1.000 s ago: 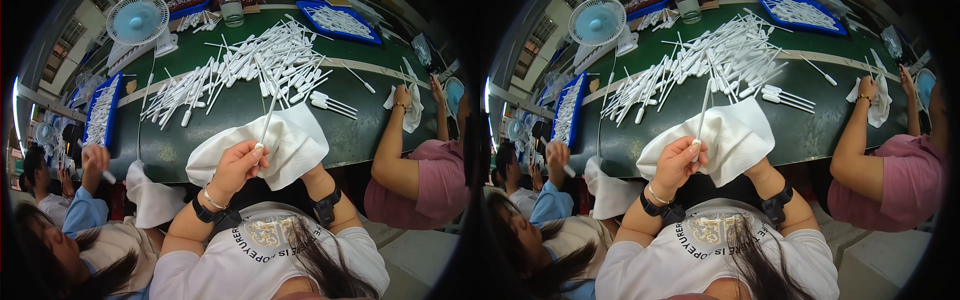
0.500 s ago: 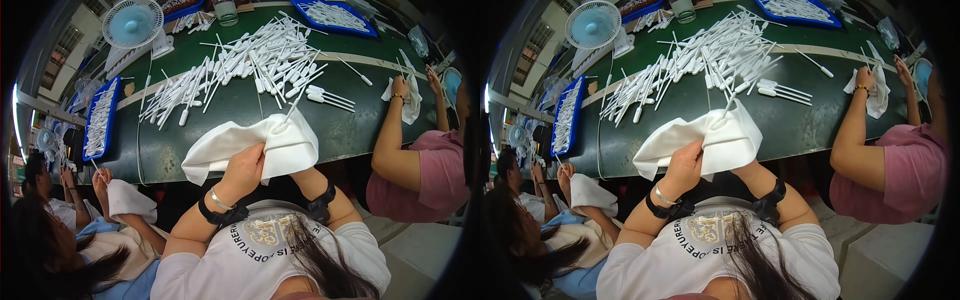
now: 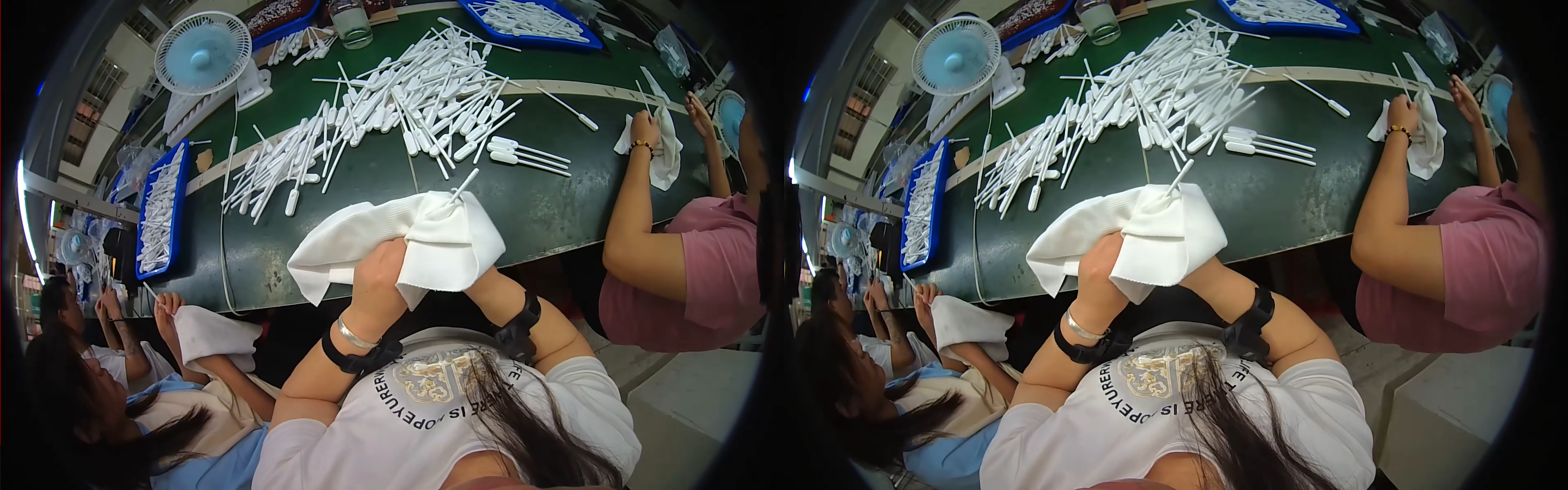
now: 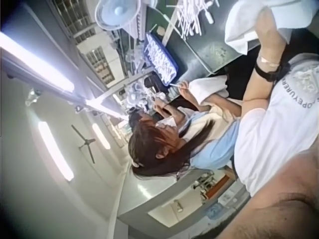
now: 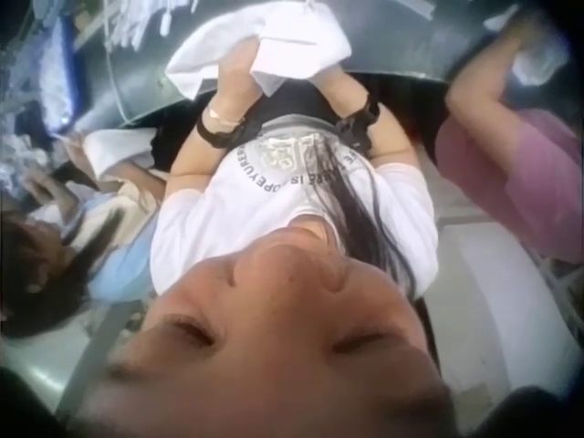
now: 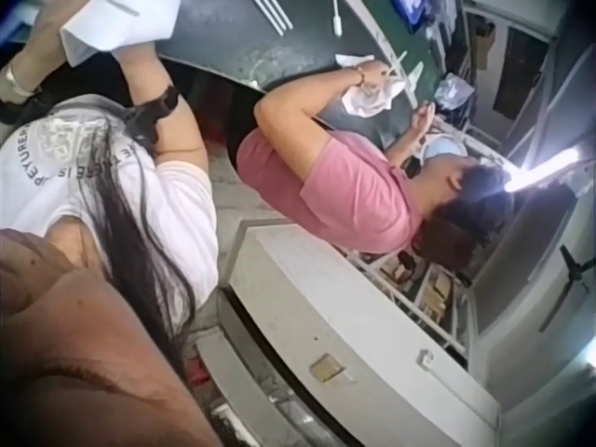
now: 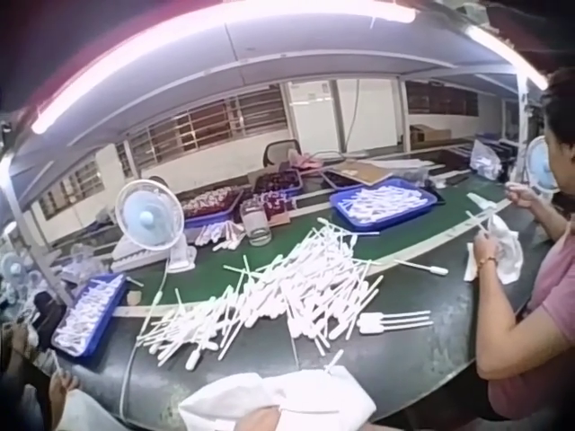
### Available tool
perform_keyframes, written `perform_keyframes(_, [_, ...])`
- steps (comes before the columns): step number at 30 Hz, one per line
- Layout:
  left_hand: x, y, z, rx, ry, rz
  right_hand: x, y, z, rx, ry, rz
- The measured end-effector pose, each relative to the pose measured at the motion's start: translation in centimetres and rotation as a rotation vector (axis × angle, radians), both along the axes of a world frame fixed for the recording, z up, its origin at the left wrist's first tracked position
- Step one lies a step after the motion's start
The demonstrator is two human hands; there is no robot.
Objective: The person picks up a swab from a pile, wipes the handle and tip with a cloth, and places it into a blue tray, repeating this process for several swabs.
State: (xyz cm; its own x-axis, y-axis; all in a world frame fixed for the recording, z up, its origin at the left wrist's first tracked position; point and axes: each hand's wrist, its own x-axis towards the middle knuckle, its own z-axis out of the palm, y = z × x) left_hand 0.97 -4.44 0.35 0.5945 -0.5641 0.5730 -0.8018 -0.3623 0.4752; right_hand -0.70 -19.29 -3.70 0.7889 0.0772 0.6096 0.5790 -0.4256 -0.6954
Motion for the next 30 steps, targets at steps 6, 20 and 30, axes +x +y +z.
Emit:
perform_keyframes(6, [-0.2, 1.2, 0.1, 0.053, 0.017, 0.102, 0.5, -2.5, -0.8, 0.515, 0.229, -0.049])
perform_keyframes(20, [0.9, 3.7, -0.1, -0.45, 1.626, -0.249, -0.2, -4.6, -0.9, 0.777, 0.189, 0.047])
perform_keyframes(30, [1.0, 3.6, -0.2, -0.515, 1.566, -0.223, -1.0, -4.2, -0.8, 1.143, 0.404, 0.227])
